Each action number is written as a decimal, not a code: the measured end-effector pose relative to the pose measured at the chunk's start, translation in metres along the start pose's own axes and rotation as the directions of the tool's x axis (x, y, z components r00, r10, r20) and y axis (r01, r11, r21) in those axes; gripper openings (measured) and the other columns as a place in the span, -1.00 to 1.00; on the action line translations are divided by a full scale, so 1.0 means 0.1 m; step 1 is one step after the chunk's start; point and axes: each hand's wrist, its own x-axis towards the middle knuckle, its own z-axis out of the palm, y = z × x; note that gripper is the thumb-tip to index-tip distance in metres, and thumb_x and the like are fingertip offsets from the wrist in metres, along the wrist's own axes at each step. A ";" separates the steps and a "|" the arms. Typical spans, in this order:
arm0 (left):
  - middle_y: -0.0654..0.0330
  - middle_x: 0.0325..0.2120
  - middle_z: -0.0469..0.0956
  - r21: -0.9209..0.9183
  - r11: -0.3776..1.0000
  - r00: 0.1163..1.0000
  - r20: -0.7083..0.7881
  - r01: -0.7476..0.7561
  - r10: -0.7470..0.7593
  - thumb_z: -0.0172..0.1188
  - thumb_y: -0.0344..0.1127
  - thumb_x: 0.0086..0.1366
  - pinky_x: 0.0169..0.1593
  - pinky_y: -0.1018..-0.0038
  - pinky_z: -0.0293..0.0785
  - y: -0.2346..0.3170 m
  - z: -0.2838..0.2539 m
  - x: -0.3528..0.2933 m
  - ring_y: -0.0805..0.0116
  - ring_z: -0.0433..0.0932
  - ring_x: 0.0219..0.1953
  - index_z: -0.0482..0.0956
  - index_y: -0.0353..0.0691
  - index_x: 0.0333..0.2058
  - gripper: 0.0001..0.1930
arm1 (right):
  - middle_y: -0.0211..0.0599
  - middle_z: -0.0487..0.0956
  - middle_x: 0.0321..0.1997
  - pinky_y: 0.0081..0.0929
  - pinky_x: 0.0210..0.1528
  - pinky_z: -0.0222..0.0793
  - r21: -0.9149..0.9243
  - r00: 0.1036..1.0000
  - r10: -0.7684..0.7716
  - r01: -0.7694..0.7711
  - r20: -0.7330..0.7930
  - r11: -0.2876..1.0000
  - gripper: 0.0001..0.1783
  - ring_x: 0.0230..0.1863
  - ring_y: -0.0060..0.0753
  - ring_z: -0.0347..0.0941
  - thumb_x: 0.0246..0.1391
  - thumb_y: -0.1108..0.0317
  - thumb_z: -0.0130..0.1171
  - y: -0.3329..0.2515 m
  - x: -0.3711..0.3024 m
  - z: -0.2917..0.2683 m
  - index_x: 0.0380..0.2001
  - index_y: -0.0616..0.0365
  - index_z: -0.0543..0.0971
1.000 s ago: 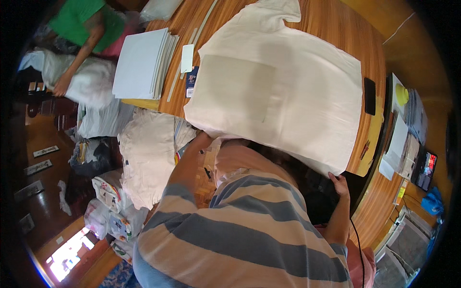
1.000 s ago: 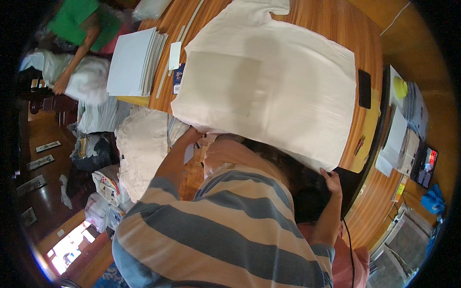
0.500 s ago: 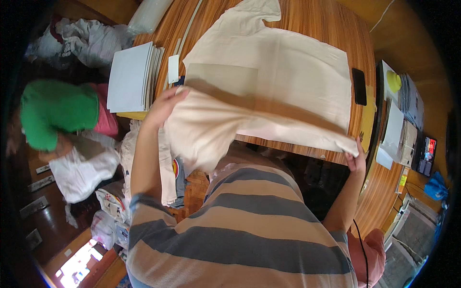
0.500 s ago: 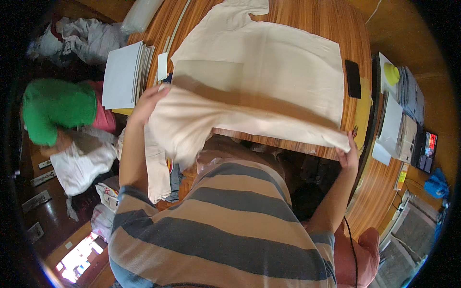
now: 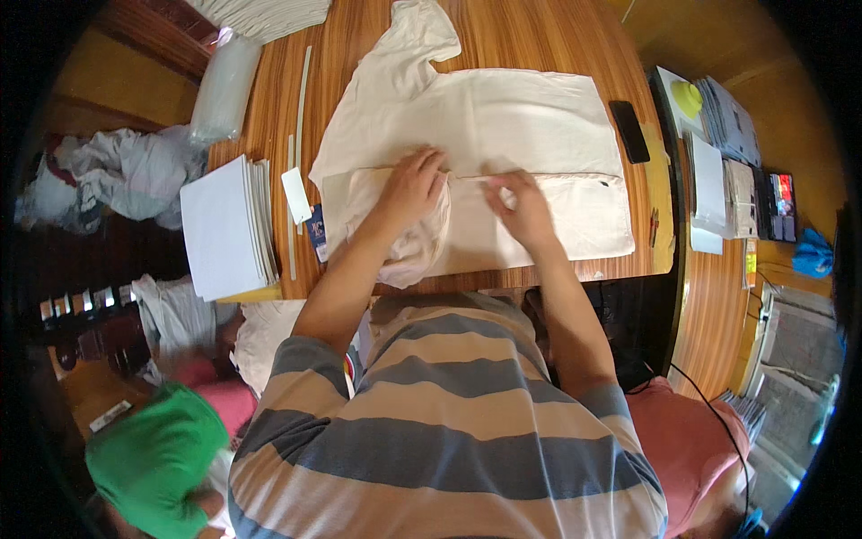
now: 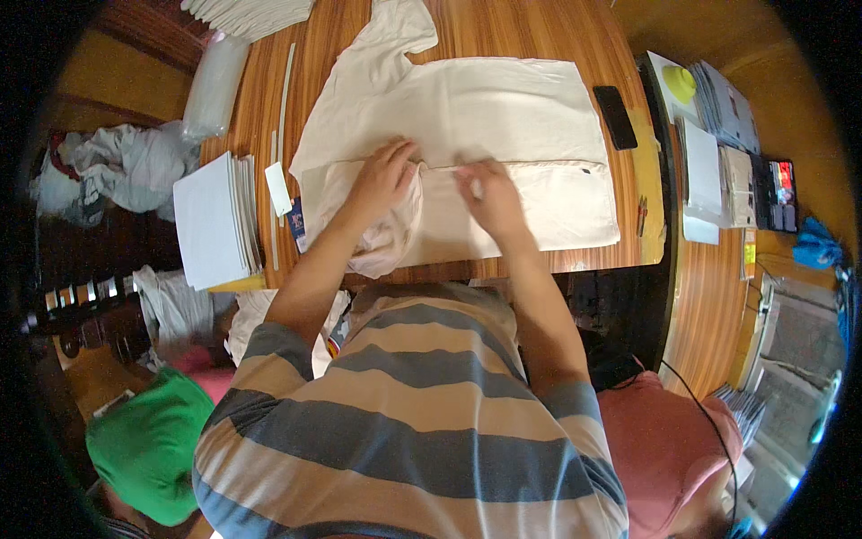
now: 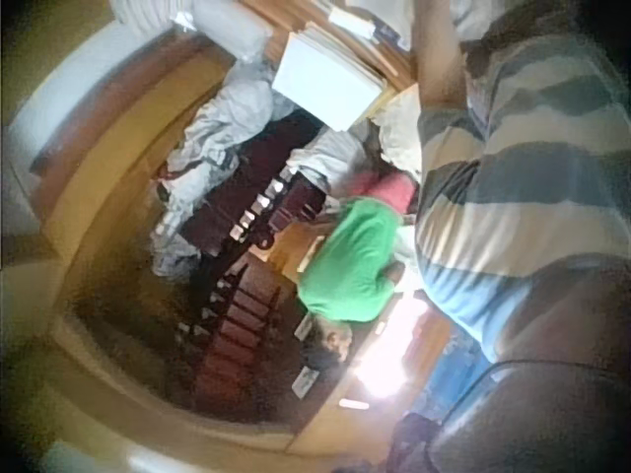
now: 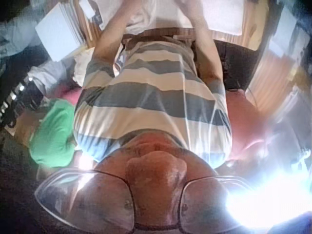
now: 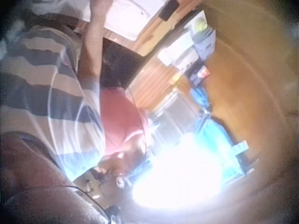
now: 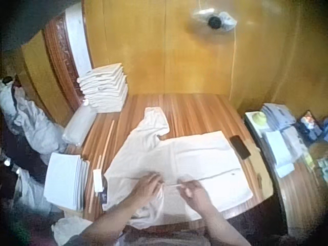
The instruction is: The person folds a light-colored garment on a wooden table, applies a tag to it, and places it inside a clear plastic bag.
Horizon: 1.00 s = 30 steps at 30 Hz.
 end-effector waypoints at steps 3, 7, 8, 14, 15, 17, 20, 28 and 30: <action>-0.18 0.18 0.55 -0.066 0.996 0.996 -0.064 -0.059 0.055 0.28 -0.23 0.38 0.38 0.04 0.36 0.03 0.11 0.02 -0.18 0.48 0.28 0.48 -0.38 0.23 -0.47 | -0.15 0.66 -0.02 -0.10 0.07 0.53 -0.213 0.970 -0.137 0.180 0.202 0.960 -0.73 -0.01 0.04 0.57 0.08 0.43 0.37 0.08 0.44 0.50 -0.11 0.10 0.66; -0.09 0.18 0.57 -0.110 0.994 0.998 -0.055 -0.011 0.005 0.33 -0.18 0.34 0.39 0.05 0.32 0.05 0.06 -0.03 -0.14 0.49 0.26 0.48 -0.34 0.22 -0.45 | -0.22 0.62 0.04 -0.12 0.06 0.52 -0.375 0.973 -0.129 0.194 0.190 0.906 -0.82 -0.02 0.01 0.57 0.11 0.39 0.33 0.03 0.71 0.73 -0.19 0.03 0.60; -0.06 0.14 0.58 -0.105 0.994 0.997 -0.076 -0.011 0.003 0.36 -0.18 0.32 0.35 0.06 0.35 0.07 0.03 -0.01 -0.13 0.50 0.23 0.50 -0.30 0.19 -0.46 | -0.23 0.63 -0.04 -0.11 0.04 0.52 -0.385 0.977 -0.129 0.187 0.171 0.904 -0.86 -0.01 0.01 0.56 0.16 0.37 0.29 0.03 0.75 0.73 -0.20 0.03 0.59; 0.12 -0.12 0.60 0.063 0.998 0.986 -0.166 0.014 -0.003 0.44 -0.15 0.23 0.14 0.09 0.42 -0.01 0.10 0.12 0.00 0.53 -0.01 0.64 -0.16 -0.04 -0.62 | -0.15 0.68 -0.02 -0.12 0.15 0.49 -0.146 0.958 -0.080 0.124 0.275 0.981 -0.64 0.04 -0.02 0.58 0.07 0.24 0.43 0.07 0.68 0.46 -0.09 0.12 0.62; 0.13 -0.14 0.59 0.065 0.998 0.982 -0.191 0.004 0.008 0.44 -0.15 0.22 0.12 0.10 0.42 -0.03 0.11 0.15 0.01 0.52 -0.03 0.66 -0.15 -0.09 -0.66 | -0.13 0.69 -0.01 -0.11 0.19 0.47 -0.181 0.949 -0.134 0.191 0.284 0.965 -0.61 0.05 -0.01 0.58 0.05 0.23 0.45 0.19 0.65 0.29 -0.08 0.13 0.63; 0.15 -0.18 0.59 0.045 0.999 0.980 -0.199 0.022 -0.012 0.44 -0.16 0.21 0.10 0.11 0.42 -0.05 0.14 0.19 0.02 0.53 -0.05 0.68 -0.14 -0.15 -0.71 | -0.10 0.69 0.02 -0.10 0.26 0.43 -0.238 0.920 -0.234 0.315 0.314 0.919 -0.55 0.08 0.02 0.59 0.02 0.20 0.50 0.53 0.49 -0.19 -0.06 0.15 0.64; 0.20 -0.26 0.62 0.016 0.998 0.984 -0.170 0.059 -0.056 0.44 -0.19 0.20 0.05 0.11 0.45 -0.08 0.12 0.26 0.04 0.55 -0.07 0.69 -0.13 -0.22 -0.77 | -0.06 0.70 0.03 -0.07 0.30 0.40 -0.432 0.936 0.007 0.155 0.351 0.888 -0.50 0.09 0.01 0.60 -0.04 0.18 0.56 1.10 0.31 -1.09 -0.03 0.12 0.68; 0.20 -0.24 0.69 -0.057 0.995 0.988 -0.132 0.078 -0.085 0.49 -0.30 0.21 0.03 0.19 0.46 -0.15 0.11 0.40 0.14 0.60 -0.13 0.67 -0.17 -0.14 -0.73 | 0.01 0.73 -0.17 0.00 -0.15 0.60 -0.307 0.805 0.519 -0.591 -0.289 0.746 -0.65 -0.19 0.16 0.67 0.29 0.08 0.30 2.31 0.42 -1.74 -0.08 0.12 0.70; 0.18 -0.24 0.68 -0.057 0.994 0.987 -0.126 0.096 -0.103 0.49 -0.30 0.21 0.02 0.19 0.47 -0.18 0.10 0.39 0.14 0.60 -0.13 0.67 -0.18 -0.14 -0.73 | 0.00 0.71 -0.13 0.07 -0.15 0.59 -0.386 0.813 0.319 -0.528 -0.487 0.757 -0.65 -0.20 0.21 0.66 0.37 0.06 0.20 2.28 0.62 -1.41 -0.09 0.11 0.68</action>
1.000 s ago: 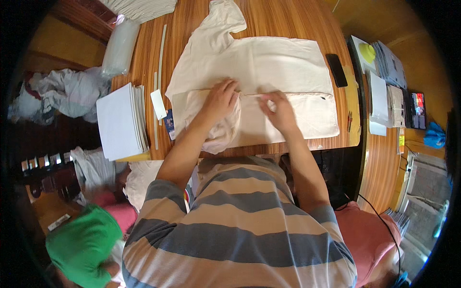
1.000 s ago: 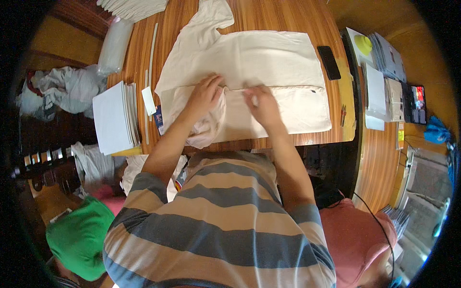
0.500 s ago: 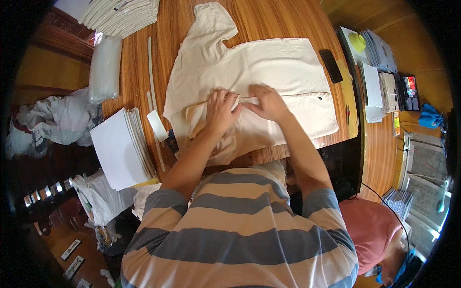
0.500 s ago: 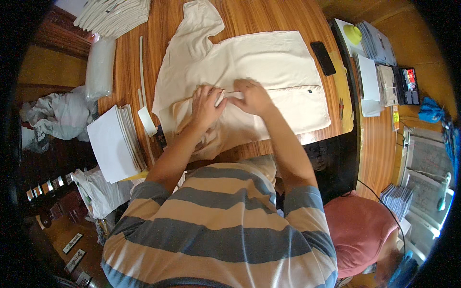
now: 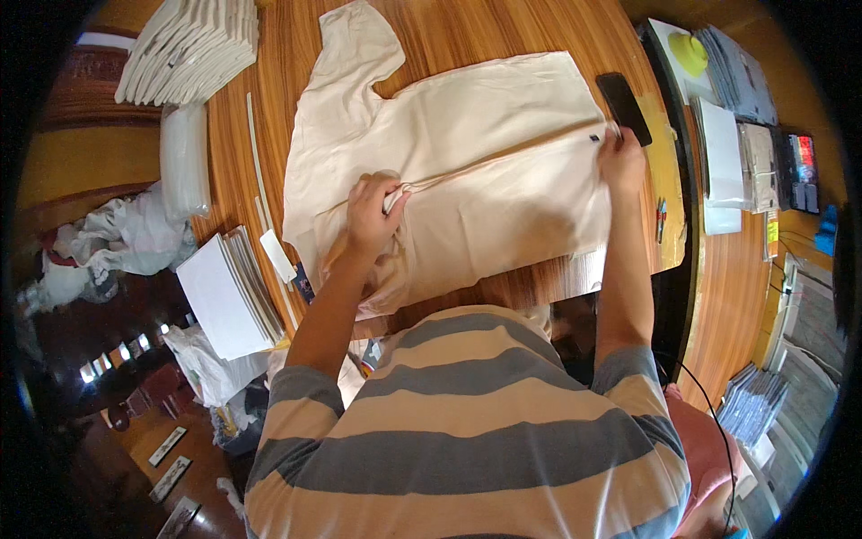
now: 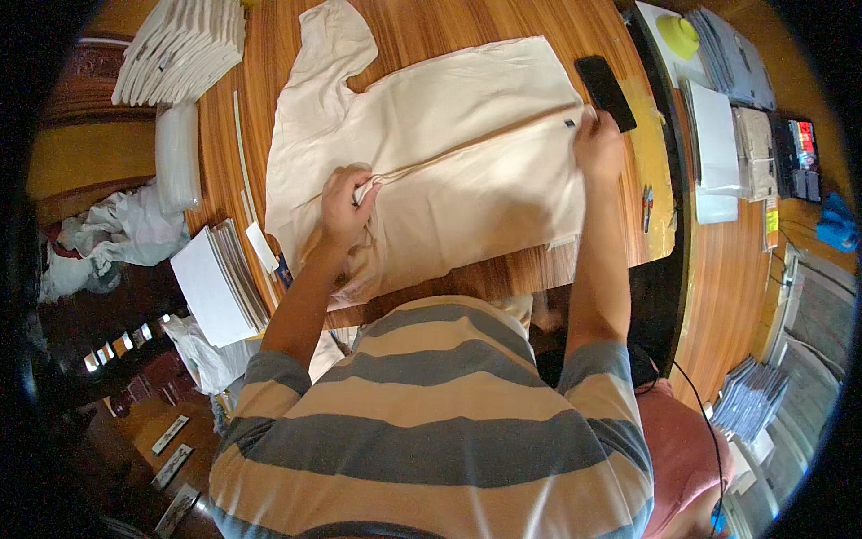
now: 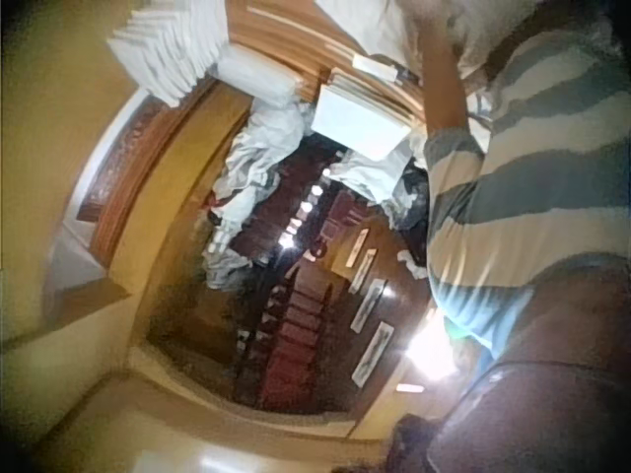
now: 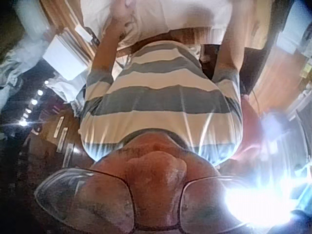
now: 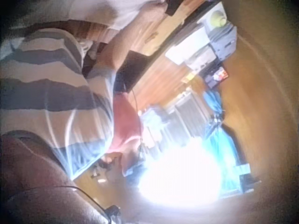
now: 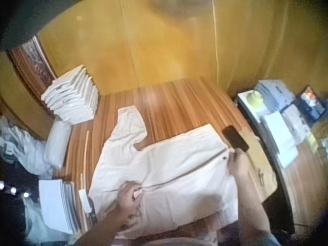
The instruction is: The person folds a light-colored garment on a wooden table, applies a tag to it, and places it inside a clear plastic bag.
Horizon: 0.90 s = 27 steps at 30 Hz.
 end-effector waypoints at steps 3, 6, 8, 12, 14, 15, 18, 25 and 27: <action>0.15 -0.24 0.68 0.009 1.000 0.999 0.016 0.028 -0.028 0.49 -0.29 0.22 0.02 0.20 0.46 -0.05 0.03 -0.01 0.11 0.60 -0.13 0.66 -0.19 -0.14 -0.73 | -0.05 0.66 -0.07 0.12 -0.13 0.58 -0.074 0.995 -0.057 0.052 -0.080 0.996 -0.69 -0.16 0.21 0.65 0.43 0.07 0.12 -0.41 -0.01 0.12 -0.11 0.09 0.63; 0.11 -0.16 0.66 0.115 0.992 0.995 0.092 -0.048 0.037 0.43 -0.26 0.28 0.06 0.15 0.45 -0.02 0.00 0.03 0.05 0.59 -0.07 0.66 -0.19 -0.05 -0.70 | -0.07 0.64 0.04 0.09 -0.01 0.56 -0.104 0.995 -0.098 0.095 -0.021 0.990 -0.66 -0.01 0.14 0.62 0.41 0.05 0.15 -0.46 0.01 0.13 0.00 0.06 0.62; 0.08 -0.01 0.62 0.211 0.973 0.982 0.180 -0.091 0.053 0.37 -0.23 0.33 0.16 0.07 0.41 0.18 -0.11 0.01 -0.01 0.55 0.07 0.64 -0.17 0.07 -0.63 | -0.05 0.60 0.18 0.08 0.17 0.48 -0.133 0.969 -0.218 0.202 -0.117 0.970 -0.60 0.16 0.12 0.55 0.40 0.06 0.16 -0.63 -0.13 -0.05 0.12 0.06 0.59; 0.04 0.38 0.37 0.308 0.940 0.912 0.410 -0.148 0.010 0.27 -0.11 0.38 0.46 -0.10 0.12 0.82 0.01 -0.48 -0.13 0.27 0.43 0.45 -0.10 0.37 -0.38 | -0.02 0.39 0.50 0.14 0.53 0.12 0.168 0.889 -0.449 0.430 0.090 0.887 -0.41 0.54 0.13 0.24 0.39 0.10 0.14 -0.44 -0.85 -0.07 0.40 0.03 0.44; 0.04 0.50 0.22 0.340 0.931 0.873 0.485 -0.132 -0.054 0.24 -0.04 0.39 0.55 -0.13 -0.05 0.84 0.05 -0.69 -0.14 0.11 0.54 0.35 -0.06 0.46 -0.30 | -0.07 0.28 0.59 0.20 0.59 -0.04 0.059 0.895 -0.383 0.380 0.228 0.923 -0.35 0.62 0.12 0.10 0.41 0.06 0.10 -0.29 -1.07 -0.31 0.48 0.00 0.36; 0.05 0.53 0.16 0.352 0.930 0.862 0.499 -0.104 -0.093 0.24 -0.02 0.40 0.57 -0.12 -0.12 0.82 0.03 -0.75 -0.13 0.04 0.57 0.31 -0.05 0.48 -0.28 | -0.09 0.23 0.63 0.24 0.62 -0.12 -0.003 0.893 -0.344 0.361 0.291 0.933 -0.32 0.66 0.11 0.03 0.42 0.04 0.08 -0.16 -1.12 -0.44 0.51 -0.02 0.32; 0.05 0.57 0.08 0.377 0.921 0.843 0.522 -0.094 -0.127 0.19 0.04 0.42 0.59 -0.11 -0.17 0.84 0.02 -0.76 -0.09 -0.02 0.60 0.27 -0.03 0.50 -0.26 | -0.31 0.08 0.71 0.36 0.63 -0.30 -0.144 0.889 -0.304 0.369 0.342 0.918 -0.23 0.70 0.16 -0.13 0.49 -0.17 -0.15 0.32 -1.15 -0.59 0.60 -0.10 0.16; 0.05 0.57 0.08 0.235 0.971 0.909 0.411 -0.037 -0.065 0.21 0.02 0.42 0.60 -0.10 -0.16 0.87 -0.32 -0.88 -0.07 -0.03 0.60 0.28 -0.03 0.49 -0.28 | -0.10 0.23 0.62 0.32 0.59 -0.09 -0.184 0.880 -0.404 0.453 0.250 0.872 -0.20 0.63 0.21 0.04 0.32 -0.08 0.24 -0.15 -1.20 -0.70 0.47 0.10 0.33; 0.00 0.49 0.23 0.175 0.983 0.961 0.258 0.057 -0.102 0.42 -0.02 0.23 0.58 -0.06 -0.05 0.67 -0.67 -1.23 -0.14 0.10 0.56 0.32 -0.10 0.45 -0.15 | 0.02 0.57 0.26 0.10 0.35 0.38 0.146 0.763 -0.629 0.612 0.149 0.777 -0.38 0.32 0.15 0.48 0.08 0.29 0.51 -0.72 -1.27 -0.79 0.20 0.18 0.55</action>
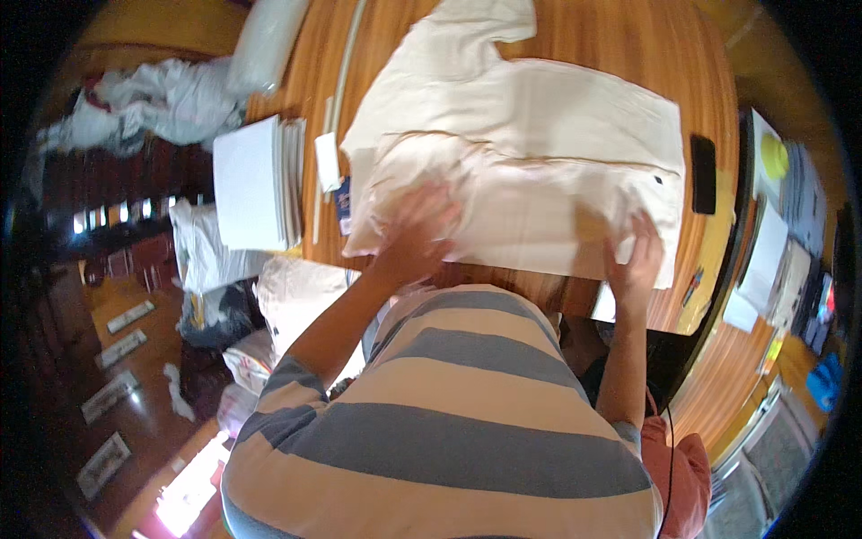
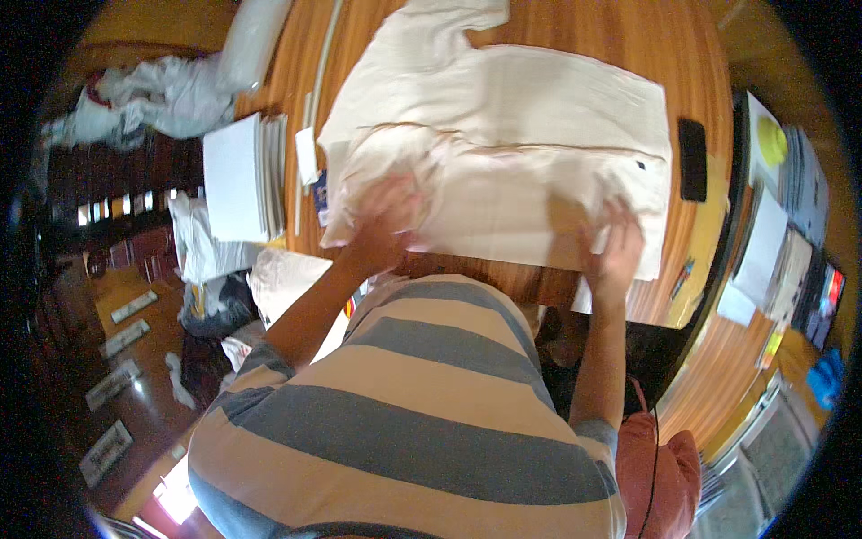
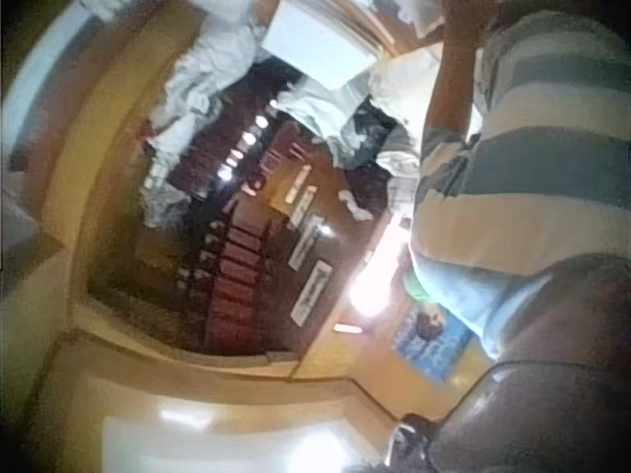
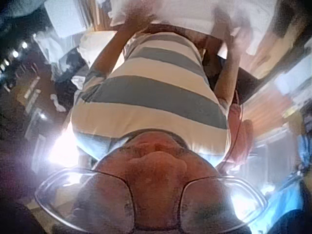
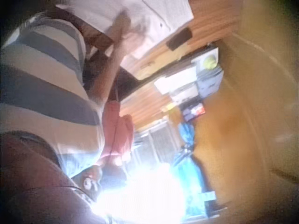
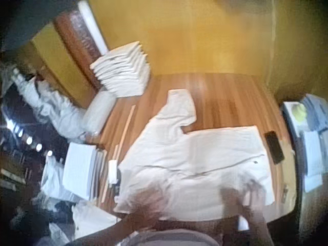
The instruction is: The person folds a light-colored garment on a wooden table, applies a tag to it, and places it inside a clear plastic bag.
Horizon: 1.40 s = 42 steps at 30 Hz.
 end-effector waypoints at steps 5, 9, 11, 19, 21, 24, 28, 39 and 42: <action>-0.04 0.47 0.29 -0.062 0.948 0.937 -0.147 0.312 -0.317 0.68 -0.15 -0.11 0.58 -0.06 -0.02 -0.77 -0.54 -0.98 -0.17 0.16 0.54 0.20 -0.23 0.49 0.19 | -0.16 0.69 -0.06 -0.24 -0.10 0.61 0.558 0.894 -0.389 0.210 0.223 0.803 -0.50 -0.12 -0.19 0.67 -0.03 0.21 0.58 -1.90 0.59 0.36 -0.04 0.15 0.65; 0.05 0.51 0.23 0.033 0.960 0.957 0.082 0.278 -0.280 0.65 0.02 -0.02 0.61 -0.06 -0.15 -1.00 -0.54 -0.99 -0.05 0.05 0.59 0.09 -0.23 0.53 0.24 | -0.15 0.67 -0.15 -0.15 -0.01 0.55 0.462 0.564 -0.740 0.581 0.365 0.670 -0.59 -0.06 -0.10 0.64 0.02 0.11 0.50 -2.54 0.70 1.09 -0.16 0.13 0.66; 0.08 0.52 0.22 0.042 0.961 0.958 0.072 0.275 -0.277 0.60 0.05 0.06 0.62 -0.05 -0.18 -1.08 -0.44 -1.01 -0.02 0.05 0.59 0.08 -0.23 0.53 0.19 | -0.13 0.66 -0.14 -0.13 0.00 0.53 0.394 0.347 -0.763 0.697 0.545 0.599 -0.65 -0.03 -0.03 0.62 0.04 0.17 0.46 -2.58 0.85 1.19 -0.19 0.14 0.65; 0.16 0.47 0.32 0.108 0.966 0.972 0.017 0.233 -0.236 0.15 0.07 0.48 0.62 -0.08 -0.23 -1.25 -0.33 -1.00 -0.03 0.04 0.58 0.14 -0.05 0.54 -0.23 | -0.12 0.63 0.07 -0.31 0.06 0.52 0.728 0.846 0.307 -0.533 0.437 0.432 -0.53 -0.02 -0.34 0.61 0.51 0.09 0.04 -1.20 2.45 1.18 0.15 0.32 0.55; 0.16 0.46 0.34 0.094 0.970 0.975 -0.014 0.223 -0.222 0.09 -0.01 0.51 0.61 -0.10 -0.22 -1.28 -0.29 -1.03 -0.06 0.05 0.57 0.15 -0.04 0.54 -0.29 | -0.01 0.59 0.23 -0.27 0.25 0.44 0.711 0.838 0.477 -0.505 0.266 0.489 -0.40 0.19 -0.19 0.56 0.52 0.00 0.01 -1.01 2.39 1.10 0.27 0.36 0.48; 0.18 0.41 0.42 0.093 0.973 0.977 -0.060 0.210 -0.205 0.07 -0.15 0.52 0.59 -0.14 -0.15 -1.27 -0.35 -0.99 -0.09 0.14 0.53 0.24 -0.02 0.50 -0.38 | 0.15 0.37 0.51 -0.23 0.58 0.09 0.543 0.916 0.388 -0.380 0.106 0.749 -0.22 0.56 0.01 0.25 0.52 -0.09 -0.02 -0.56 1.61 1.11 0.45 0.41 0.31; 0.27 0.36 0.50 0.184 0.961 0.978 -0.057 0.209 -0.202 0.15 -0.25 0.46 0.57 -0.12 -0.03 -1.26 -0.41 -0.95 -0.05 0.24 0.49 0.34 0.03 0.46 -0.39 | 0.19 0.19 0.61 0.18 0.62 -0.13 0.002 0.952 0.286 -0.287 0.107 0.958 -0.27 0.63 0.28 0.04 0.51 -0.02 -0.06 -0.04 0.29 0.59 0.51 0.27 0.27; 0.30 0.34 0.51 0.242 0.954 0.984 -0.060 0.180 -0.170 0.19 -0.38 0.39 0.52 -0.23 0.03 -1.33 -0.45 -1.02 -0.12 0.29 0.46 0.46 0.00 0.35 -0.46 | 0.05 -0.05 0.72 0.29 0.64 -0.39 -0.283 0.869 0.463 -0.406 0.175 0.869 -0.17 0.72 0.17 -0.22 0.53 -0.07 -0.18 0.30 -1.26 0.14 0.60 0.26 0.01; 0.23 0.32 0.53 0.239 0.960 0.989 -0.049 0.147 -0.139 0.17 -0.41 0.36 0.52 -0.22 0.05 -1.26 -0.53 -0.86 -0.12 0.29 0.45 0.50 -0.06 0.29 -0.49 | 0.07 -0.02 0.71 0.27 0.64 -0.42 -0.247 0.856 0.474 -0.423 0.207 0.872 -0.16 0.72 0.18 -0.23 0.52 -0.09 -0.19 0.24 -1.12 0.07 0.61 0.23 -0.01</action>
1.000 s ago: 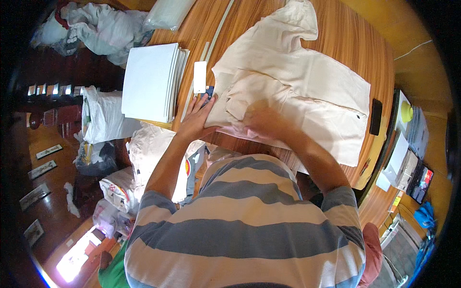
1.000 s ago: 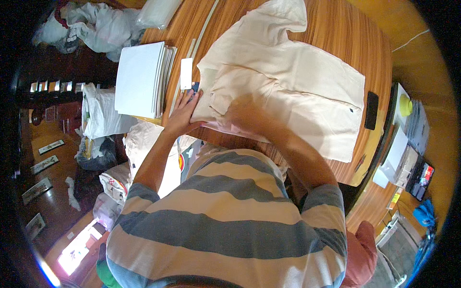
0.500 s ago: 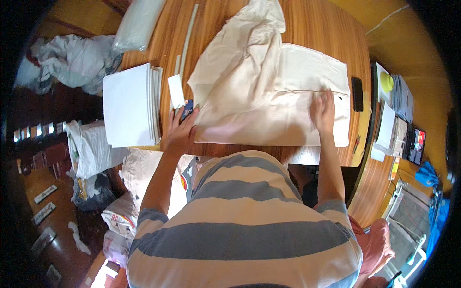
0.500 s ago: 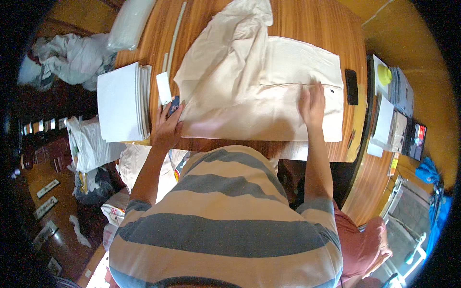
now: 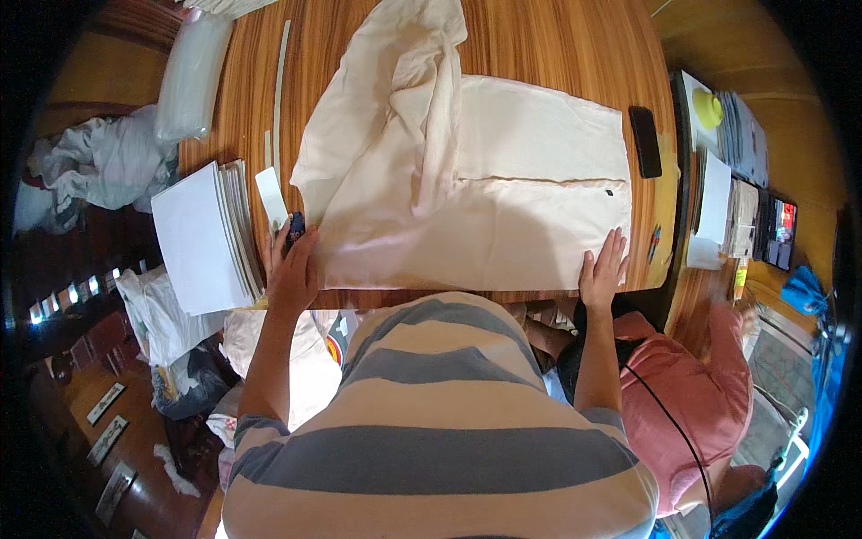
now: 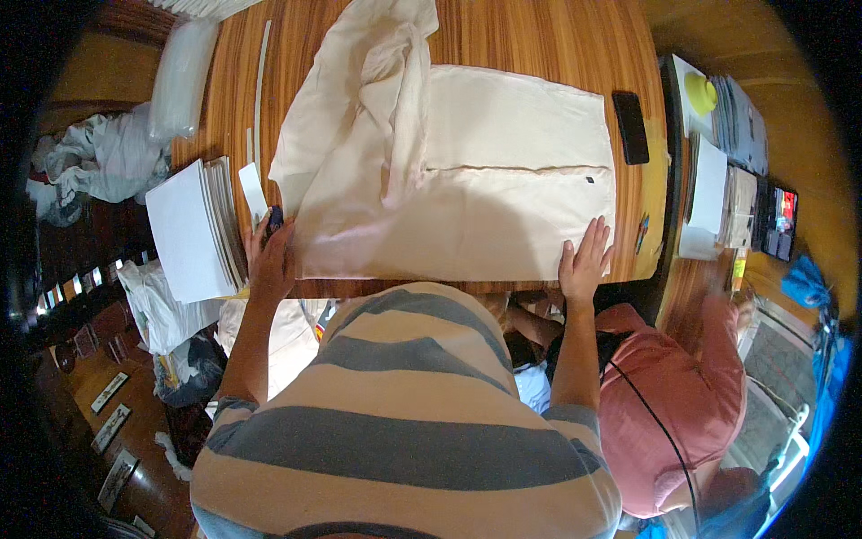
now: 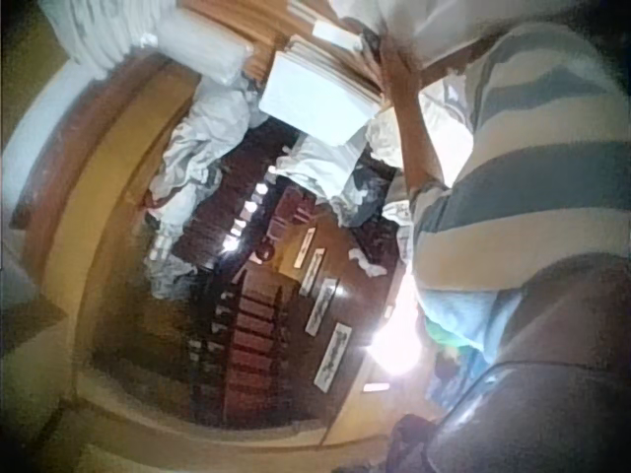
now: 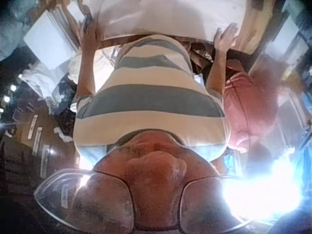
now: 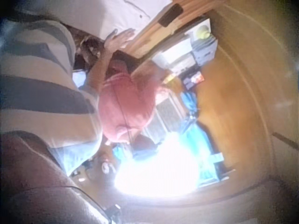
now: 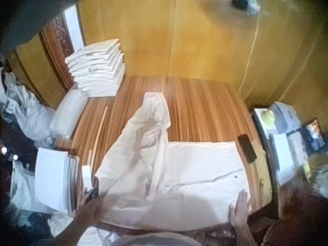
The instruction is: The person folds a light-colored garment on a wooden table, applies a tag to it, and places it inside a clear plastic bag.
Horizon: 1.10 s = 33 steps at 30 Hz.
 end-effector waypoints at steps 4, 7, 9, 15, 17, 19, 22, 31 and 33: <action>0.15 0.33 0.50 -0.199 0.978 0.997 -0.059 -0.061 0.050 0.24 -0.42 0.29 0.54 -0.19 0.02 -0.01 0.12 0.21 -0.11 0.27 0.47 0.49 -0.13 0.26 -0.47 | 0.08 0.27 0.54 0.37 0.53 -0.09 0.018 0.979 -0.055 0.060 -0.197 0.998 -0.37 0.58 0.22 0.08 0.45 0.04 0.08 0.05 0.30 -0.02 0.38 0.25 0.41; 0.09 0.38 0.44 -0.217 0.976 0.999 0.042 -0.021 0.030 0.29 -0.42 0.23 0.56 -0.14 0.00 0.01 0.12 0.21 -0.15 0.26 0.47 0.45 -0.25 0.25 -0.42 | 0.06 0.60 0.15 0.05 0.19 0.42 0.222 0.964 -0.091 0.148 -0.250 0.964 -0.60 0.16 0.09 0.53 0.34 0.18 0.26 -0.63 1.15 -0.38 0.05 0.27 0.61; 0.10 0.40 0.41 -0.226 0.974 0.998 0.055 0.006 0.007 0.30 -0.41 0.23 0.57 -0.12 -0.02 -0.01 0.14 0.22 -0.14 0.25 0.47 0.44 -0.29 0.26 -0.41 | -0.01 0.70 -0.11 -0.09 0.00 0.54 0.401 0.987 -0.083 0.133 -0.139 0.907 -0.62 -0.09 0.07 0.65 0.30 0.14 0.30 -1.07 1.83 -0.42 -0.05 0.28 0.64; 0.20 0.44 0.37 -0.176 0.982 0.993 0.109 0.067 -0.048 0.32 -0.34 0.23 0.61 -0.07 -0.10 -0.05 0.15 0.17 -0.03 0.19 0.51 0.37 -0.28 0.36 -0.30 | -0.12 0.69 -0.48 -0.33 -0.37 0.58 0.352 0.881 -0.192 0.032 0.431 0.935 -0.25 -0.53 -0.37 0.63 0.21 -0.35 0.24 -3.37 3.76 -0.59 -0.46 0.28 0.67; 0.22 0.44 0.36 -0.159 0.983 0.985 0.162 0.088 -0.062 0.35 -0.30 0.22 0.61 -0.07 -0.11 -0.07 0.16 0.20 -0.02 0.18 0.52 0.34 -0.26 0.39 -0.25 | -0.17 0.66 -0.54 -0.36 -0.42 0.57 0.288 0.807 -0.216 0.059 0.550 0.956 -0.36 -0.54 -0.38 0.61 0.22 -0.20 0.31 -3.70 4.07 -0.46 -0.48 0.29 0.66; 0.24 0.45 0.36 -0.210 0.976 0.989 0.149 0.047 -0.015 0.37 -0.28 0.20 0.62 -0.07 -0.13 -0.06 0.11 0.30 -0.02 0.17 0.52 0.33 -0.24 0.40 -0.22 | -0.23 0.64 -0.56 -0.41 -0.48 0.55 0.272 0.701 -0.264 0.103 0.663 0.957 -0.47 -0.54 -0.40 0.60 0.22 -0.05 0.36 -3.75 4.28 -0.17 -0.43 0.31 0.66; 0.26 0.46 0.34 -0.235 0.968 0.984 0.173 0.083 -0.042 0.43 -0.29 0.12 0.62 -0.07 -0.17 -0.05 0.06 0.25 -0.02 0.13 0.54 0.34 -0.20 0.39 -0.17 | -0.26 0.65 -0.50 -0.49 -0.51 0.53 0.252 0.617 -0.310 0.181 0.724 0.951 -0.62 -0.49 -0.46 0.62 0.21 0.13 0.39 -3.84 4.31 -0.36 -0.31 0.32 0.64; 0.06 0.40 0.38 -0.256 0.966 0.999 0.044 0.020 -0.009 0.18 -0.49 -0.05 0.62 -0.10 -0.12 -0.01 0.05 0.25 -0.11 0.16 0.51 0.35 -0.21 0.39 -0.12 | -0.37 0.63 -0.22 -0.56 -0.34 0.57 0.821 0.855 -0.422 -0.005 0.300 0.572 -0.85 -0.37 -0.57 0.62 0.32 0.54 0.17 -1.85 2.29 -1.83 -0.07 0.27 0.58; 0.08 0.41 0.38 -0.253 0.967 0.999 0.026 -0.022 0.029 0.16 -0.48 -0.05 0.62 -0.10 -0.12 -0.03 0.08 0.25 -0.13 0.17 0.51 0.34 -0.21 0.39 -0.12 | -0.30 0.65 -0.14 -0.53 -0.29 0.61 0.870 0.899 -0.316 -0.125 0.303 0.478 -0.79 -0.35 -0.52 0.64 0.30 0.63 0.13 -1.37 1.68 -1.76 -0.03 0.29 0.58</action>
